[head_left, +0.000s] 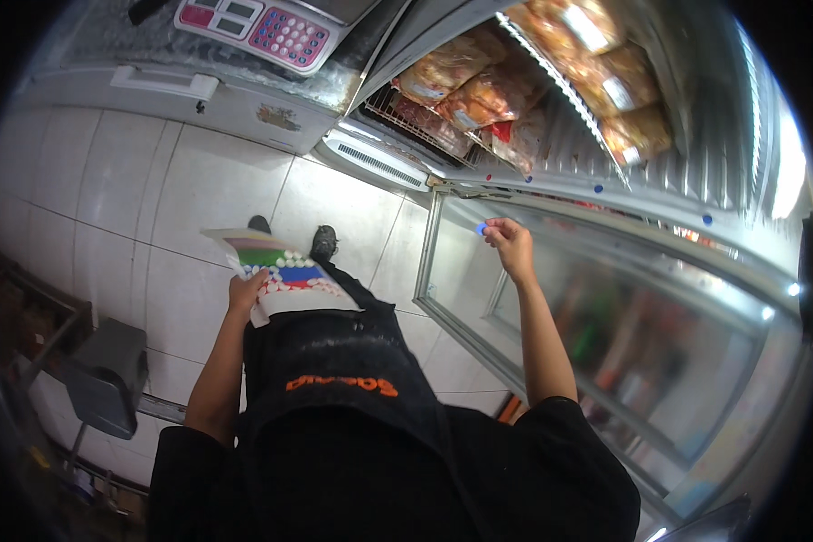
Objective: The person peels stickers from a large sheet and applies them to the interior shelves and door frame of a refrigerator, then closes the door and presses on the top shelf items.
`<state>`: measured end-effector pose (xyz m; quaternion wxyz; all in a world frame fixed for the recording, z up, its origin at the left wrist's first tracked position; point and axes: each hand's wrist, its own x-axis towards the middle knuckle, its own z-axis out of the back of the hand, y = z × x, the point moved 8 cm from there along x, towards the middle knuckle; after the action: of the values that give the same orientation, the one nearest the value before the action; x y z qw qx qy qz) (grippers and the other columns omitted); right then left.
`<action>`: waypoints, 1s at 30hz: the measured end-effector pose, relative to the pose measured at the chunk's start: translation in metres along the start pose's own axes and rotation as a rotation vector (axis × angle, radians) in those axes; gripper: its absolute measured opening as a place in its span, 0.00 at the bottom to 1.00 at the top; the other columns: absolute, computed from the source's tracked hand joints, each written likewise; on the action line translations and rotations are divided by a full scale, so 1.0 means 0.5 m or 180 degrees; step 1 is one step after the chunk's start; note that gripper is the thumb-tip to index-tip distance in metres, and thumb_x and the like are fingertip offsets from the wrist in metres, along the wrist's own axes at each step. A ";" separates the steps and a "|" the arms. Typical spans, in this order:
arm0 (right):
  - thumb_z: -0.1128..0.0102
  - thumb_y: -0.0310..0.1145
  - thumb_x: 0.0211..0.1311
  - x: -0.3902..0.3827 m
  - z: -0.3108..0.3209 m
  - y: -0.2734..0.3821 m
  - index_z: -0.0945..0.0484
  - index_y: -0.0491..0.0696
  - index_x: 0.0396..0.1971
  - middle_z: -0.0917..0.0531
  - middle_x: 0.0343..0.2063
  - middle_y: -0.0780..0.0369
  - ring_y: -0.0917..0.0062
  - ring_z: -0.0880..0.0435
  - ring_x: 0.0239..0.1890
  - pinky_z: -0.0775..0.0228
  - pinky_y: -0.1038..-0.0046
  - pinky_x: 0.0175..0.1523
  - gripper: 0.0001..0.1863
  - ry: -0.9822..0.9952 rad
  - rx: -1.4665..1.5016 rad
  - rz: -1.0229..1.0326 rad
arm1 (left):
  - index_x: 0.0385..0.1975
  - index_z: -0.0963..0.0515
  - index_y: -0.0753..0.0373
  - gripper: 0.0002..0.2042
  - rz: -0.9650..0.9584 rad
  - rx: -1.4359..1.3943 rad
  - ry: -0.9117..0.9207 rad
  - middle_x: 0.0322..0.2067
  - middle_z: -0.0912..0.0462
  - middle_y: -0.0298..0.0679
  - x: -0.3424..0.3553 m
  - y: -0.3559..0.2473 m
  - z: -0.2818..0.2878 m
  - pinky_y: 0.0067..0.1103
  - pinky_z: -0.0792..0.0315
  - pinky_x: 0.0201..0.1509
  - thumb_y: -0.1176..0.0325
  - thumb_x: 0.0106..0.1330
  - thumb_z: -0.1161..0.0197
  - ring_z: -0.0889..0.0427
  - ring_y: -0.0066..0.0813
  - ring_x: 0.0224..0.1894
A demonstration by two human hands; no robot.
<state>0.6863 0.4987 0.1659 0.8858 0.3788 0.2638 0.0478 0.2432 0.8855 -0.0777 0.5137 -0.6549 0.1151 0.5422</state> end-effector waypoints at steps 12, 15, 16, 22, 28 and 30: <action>0.38 0.31 0.59 0.559 -0.046 -0.304 0.14 0.45 0.34 0.13 0.32 0.51 0.56 0.12 0.37 0.22 0.59 0.45 0.08 0.0335 -0.3203 0.0927 | 0.63 0.24 0.57 0.33 0.0464 0.1739 -0.0221 0.71 0.36 0.48 0.218 0.276 -0.075 0.44 0.32 0.69 0.47 0.59 0.30 0.31 0.51 0.69; 0.38 0.36 0.61 0.646 -0.026 -0.366 0.14 0.46 0.32 0.12 0.32 0.54 0.59 0.12 0.37 0.23 0.59 0.45 0.10 0.0430 -0.3482 0.0716 | 0.66 0.31 0.62 0.37 0.0276 0.2555 -0.0499 0.64 0.28 0.50 0.236 0.222 -0.096 0.42 0.30 0.67 0.49 0.58 0.31 0.26 0.55 0.64; 0.38 0.36 0.61 0.666 -0.007 -0.383 0.14 0.46 0.32 0.12 0.32 0.54 0.59 0.12 0.37 0.23 0.59 0.45 0.10 0.0454 -0.3500 0.0680 | 0.66 0.31 0.62 0.37 0.0300 0.2562 -0.0460 0.64 0.28 0.50 0.240 0.225 -0.107 0.42 0.30 0.67 0.49 0.58 0.31 0.26 0.55 0.64; 0.37 0.37 0.59 0.685 -0.002 -0.406 0.12 0.49 0.30 0.12 0.30 0.55 0.58 0.13 0.37 0.23 0.59 0.46 0.09 0.0661 -0.4357 0.0940 | 0.59 0.22 0.60 0.27 -0.0075 0.3004 -0.0594 0.66 0.29 0.49 0.248 0.221 -0.133 0.41 0.28 0.66 0.50 0.64 0.34 0.28 0.50 0.65; 0.37 0.37 0.57 0.654 -0.011 -0.397 0.13 0.50 0.29 0.14 0.34 0.55 0.58 0.16 0.41 0.25 0.58 0.49 0.08 0.0633 -0.4500 0.1206 | 0.57 0.21 0.63 0.27 -0.0125 0.3006 -0.0603 0.63 0.27 0.49 0.252 0.224 -0.140 0.41 0.28 0.66 0.51 0.64 0.34 0.28 0.50 0.65; 0.37 0.37 0.57 0.654 -0.012 -0.391 0.13 0.50 0.29 0.14 0.34 0.55 0.58 0.16 0.41 0.25 0.57 0.49 0.08 0.0564 -0.4466 0.1308 | 0.58 0.22 0.64 0.27 -0.0006 0.2904 -0.0617 0.63 0.27 0.49 0.248 0.220 -0.134 0.41 0.29 0.66 0.51 0.64 0.34 0.28 0.51 0.65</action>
<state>0.9407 0.4570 -0.1144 0.8684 -0.2405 0.1655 0.4008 0.2528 0.8333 -0.2487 0.7581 -0.3084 0.2927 0.4945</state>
